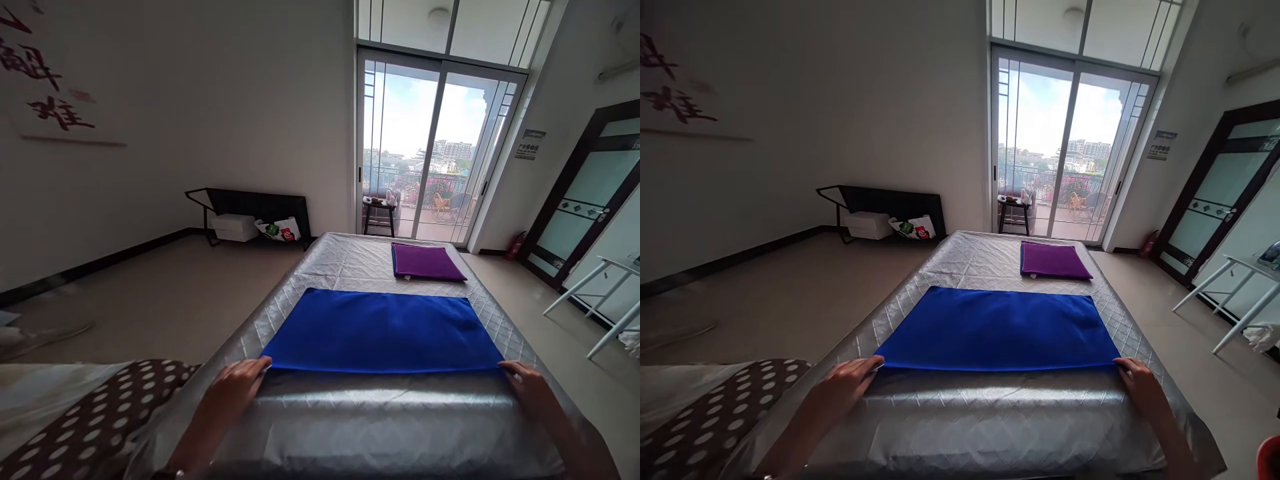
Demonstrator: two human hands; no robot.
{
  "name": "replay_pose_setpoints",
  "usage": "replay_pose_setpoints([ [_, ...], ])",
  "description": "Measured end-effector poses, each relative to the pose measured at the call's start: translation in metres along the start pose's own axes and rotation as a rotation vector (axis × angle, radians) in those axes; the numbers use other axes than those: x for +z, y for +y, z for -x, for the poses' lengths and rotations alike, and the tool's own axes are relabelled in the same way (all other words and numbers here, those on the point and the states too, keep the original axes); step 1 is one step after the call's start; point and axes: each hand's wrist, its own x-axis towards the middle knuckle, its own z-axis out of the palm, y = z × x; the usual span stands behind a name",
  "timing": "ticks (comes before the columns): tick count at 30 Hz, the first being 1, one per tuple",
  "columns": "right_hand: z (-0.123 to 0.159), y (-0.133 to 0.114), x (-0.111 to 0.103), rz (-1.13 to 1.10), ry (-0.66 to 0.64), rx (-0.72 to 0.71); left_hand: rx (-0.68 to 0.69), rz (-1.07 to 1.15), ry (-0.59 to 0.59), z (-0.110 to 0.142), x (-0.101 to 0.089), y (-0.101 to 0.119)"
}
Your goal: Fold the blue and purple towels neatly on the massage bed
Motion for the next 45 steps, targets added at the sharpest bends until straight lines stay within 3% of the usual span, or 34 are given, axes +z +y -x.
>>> replay_pose_setpoints([
  [6, 0.011, -0.001, -0.007, 0.123, -0.100, 0.030, 0.009, 0.004, 0.034, 0.011, 0.004, -0.014],
  [10, -0.006, -0.013, -0.004, 0.236, -0.107, 0.012, 0.039, 0.069, 0.049, -0.007, -0.001, -0.015],
  [15, -0.068, -0.076, 0.030, 0.183, -0.035, -0.144, 0.088, 0.173, -0.023, -0.087, 0.001, 0.012],
  [19, -0.123, -0.142, 0.078, 0.149, -0.138, -0.197, 0.089, 0.150, -0.089, -0.158, 0.021, 0.037],
  [23, -0.156, -0.179, 0.121, 0.190, -0.258, -0.164, -0.009, 0.105, -0.117, -0.192, 0.046, 0.037],
  [27, -0.166, -0.181, 0.146, 0.236, -0.377, -0.071, -0.074, 0.092, -0.148, -0.198, 0.064, 0.024],
  [33, -0.170, -0.187, 0.154, 0.295, -0.420, 0.032, -0.086, 0.022, -0.158, -0.200, 0.080, 0.015],
  [36, -0.172, -0.212, 0.165, 0.266, -0.375, -0.019, -0.084, 0.028, -0.154, -0.200, 0.083, 0.014],
  [40, -0.170, -0.241, 0.183, 0.174, -0.426, -0.156, -0.086, 0.043, -0.148, -0.198, 0.080, 0.016],
  [42, -0.168, -0.240, 0.185, 0.169, -0.449, -0.162, -0.094, 0.048, -0.162, -0.197, 0.077, 0.017],
  [45, -0.167, -0.212, 0.170, 0.215, -0.441, -0.098, -0.096, 0.043, -0.177, -0.197, 0.074, 0.018],
])
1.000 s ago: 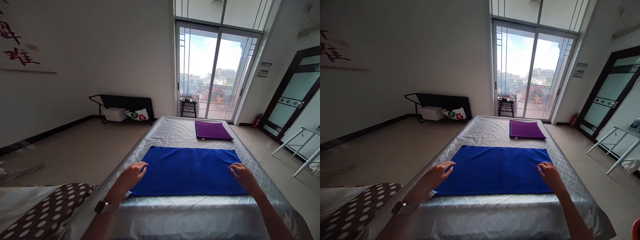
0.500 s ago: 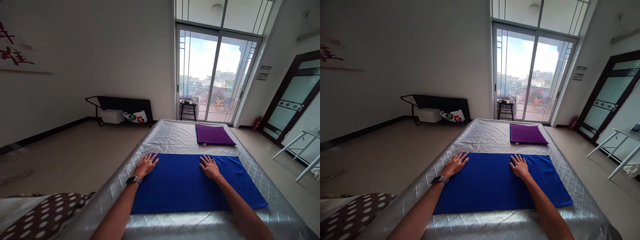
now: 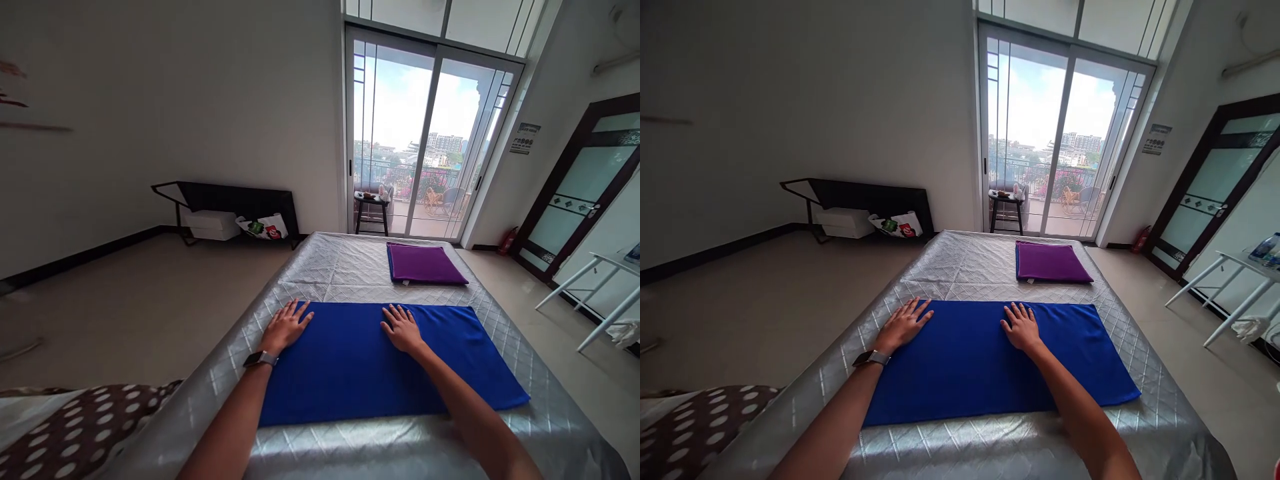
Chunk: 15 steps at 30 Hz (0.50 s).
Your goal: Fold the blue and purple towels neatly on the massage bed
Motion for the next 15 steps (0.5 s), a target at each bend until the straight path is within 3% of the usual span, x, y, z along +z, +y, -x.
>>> replay_pose_setpoints([
  [7, 0.036, 0.144, -0.031, 0.110, 0.083, 0.395, -0.021, 0.021, 0.000, 0.000, -0.001, 0.001],
  [9, 0.043, 0.175, -0.033, 0.126, 0.114, 0.470, -0.029, 0.023, 0.005, -0.001, -0.001, 0.001],
  [12, 0.046, 0.194, -0.030, 0.133, 0.138, 0.504, -0.032, 0.017, 0.022, -0.001, 0.002, 0.000],
  [15, 0.045, 0.192, -0.032, 0.133, 0.122, 0.523, -0.021, 0.004, 0.048, -0.001, 0.004, 0.000],
])
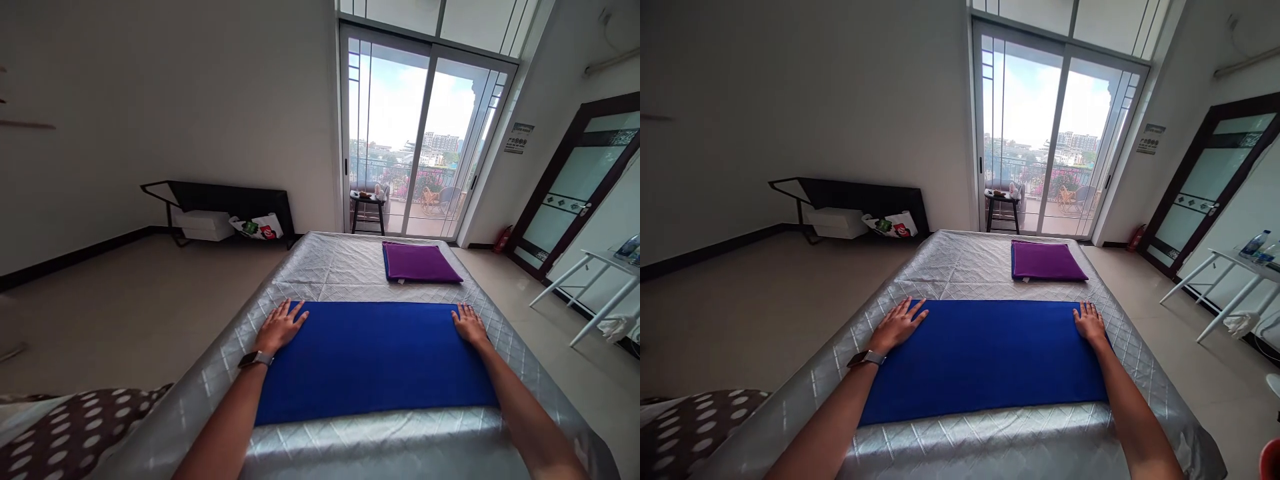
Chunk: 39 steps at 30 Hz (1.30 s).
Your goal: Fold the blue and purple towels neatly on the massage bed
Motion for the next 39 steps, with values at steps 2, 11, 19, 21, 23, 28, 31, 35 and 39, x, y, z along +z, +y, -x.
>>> replay_pose_setpoints([
  [2, 0.001, -0.007, -0.007, 0.020, -0.014, 0.029, 0.000, -0.008, 0.007, 0.000, 0.000, 0.001],
  [11, 0.036, -0.141, -0.015, -0.050, 0.083, -0.344, 0.004, 0.002, 0.003, 0.001, -0.004, 0.003],
  [19, 0.061, -0.211, 0.013, -0.168, -0.113, -0.562, 0.000, -0.018, -0.009, 0.004, -0.007, 0.003],
  [21, 0.051, -0.185, 0.012, -0.145, -0.113, -0.503, -0.003, -0.021, -0.017, 0.003, -0.006, 0.002],
  [23, 0.038, -0.146, 0.010, -0.107, -0.099, -0.409, -0.007, -0.021, -0.011, 0.002, -0.004, 0.001],
  [28, 0.009, -0.028, 0.005, -0.028, -0.009, -0.121, -0.003, -0.005, 0.034, 0.000, 0.001, -0.001],
  [31, 0.000, 0.016, 0.005, -0.031, 0.023, -0.043, -0.009, 0.000, 0.027, 0.000, 0.000, -0.001],
  [35, -0.001, 0.025, 0.003, -0.034, 0.006, -0.019, -0.010, -0.014, 0.006, 0.001, -0.004, 0.002],
  [39, 0.005, 0.003, -0.008, 0.026, 0.031, 0.026, -0.007, -0.031, -0.025, 0.002, -0.008, 0.005],
])
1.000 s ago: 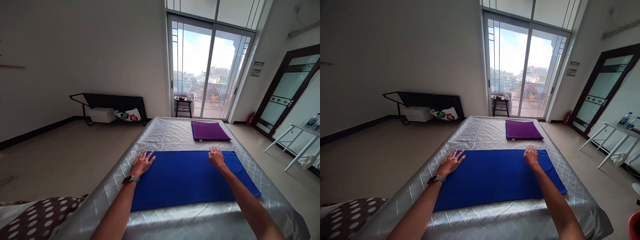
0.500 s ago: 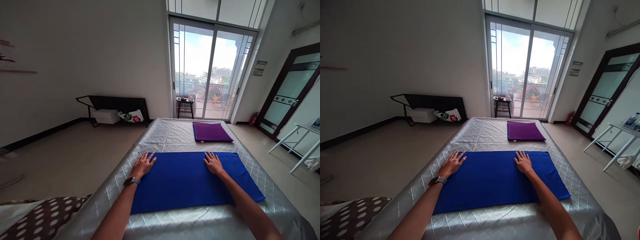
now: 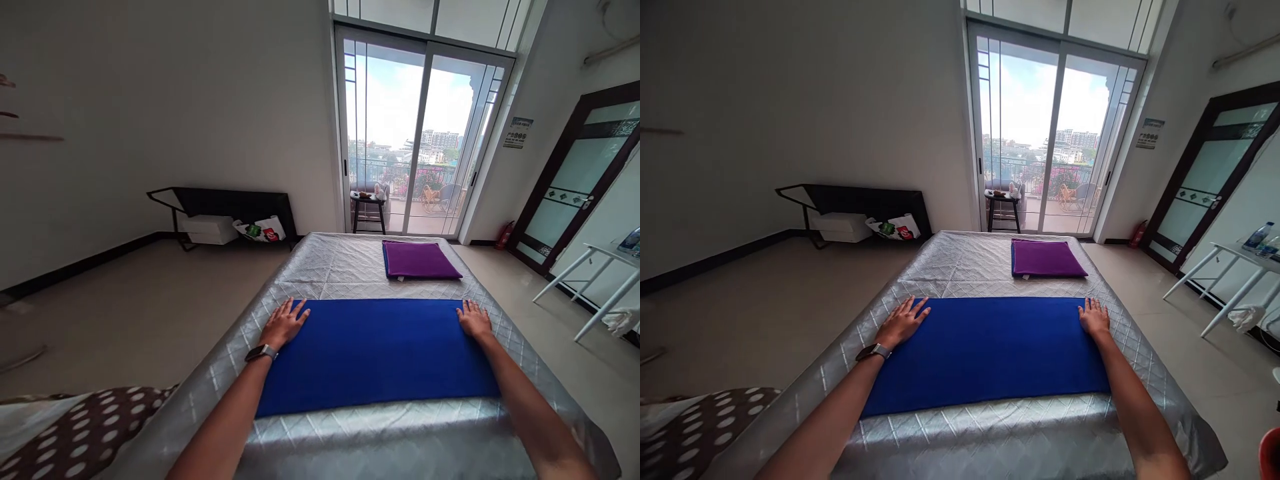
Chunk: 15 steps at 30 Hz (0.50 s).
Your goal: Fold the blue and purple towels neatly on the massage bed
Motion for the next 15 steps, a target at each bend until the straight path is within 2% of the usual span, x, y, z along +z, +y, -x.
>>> replay_pose_setpoints([
  [2, 0.008, -0.023, -0.006, 0.021, 0.071, -0.025, -0.004, 0.004, -0.002, 0.000, 0.000, 0.001],
  [5, 0.026, -0.079, -0.013, -0.027, 0.112, -0.157, -0.005, 0.016, 0.007, -0.001, 0.001, 0.001],
  [9, 0.055, -0.172, -0.010, -0.157, -0.013, -0.474, -0.007, 0.018, 0.010, -0.002, 0.001, 0.002],
  [11, 0.065, -0.208, -0.004, -0.205, -0.079, -0.578, -0.012, 0.017, 0.011, -0.002, 0.001, 0.002],
  [13, 0.069, -0.228, 0.002, -0.228, -0.130, -0.621, -0.014, 0.012, 0.011, -0.002, 0.001, 0.001],
  [15, 0.065, -0.228, 0.007, -0.224, -0.160, -0.622, -0.012, 0.008, 0.013, -0.002, 0.001, 0.000],
])
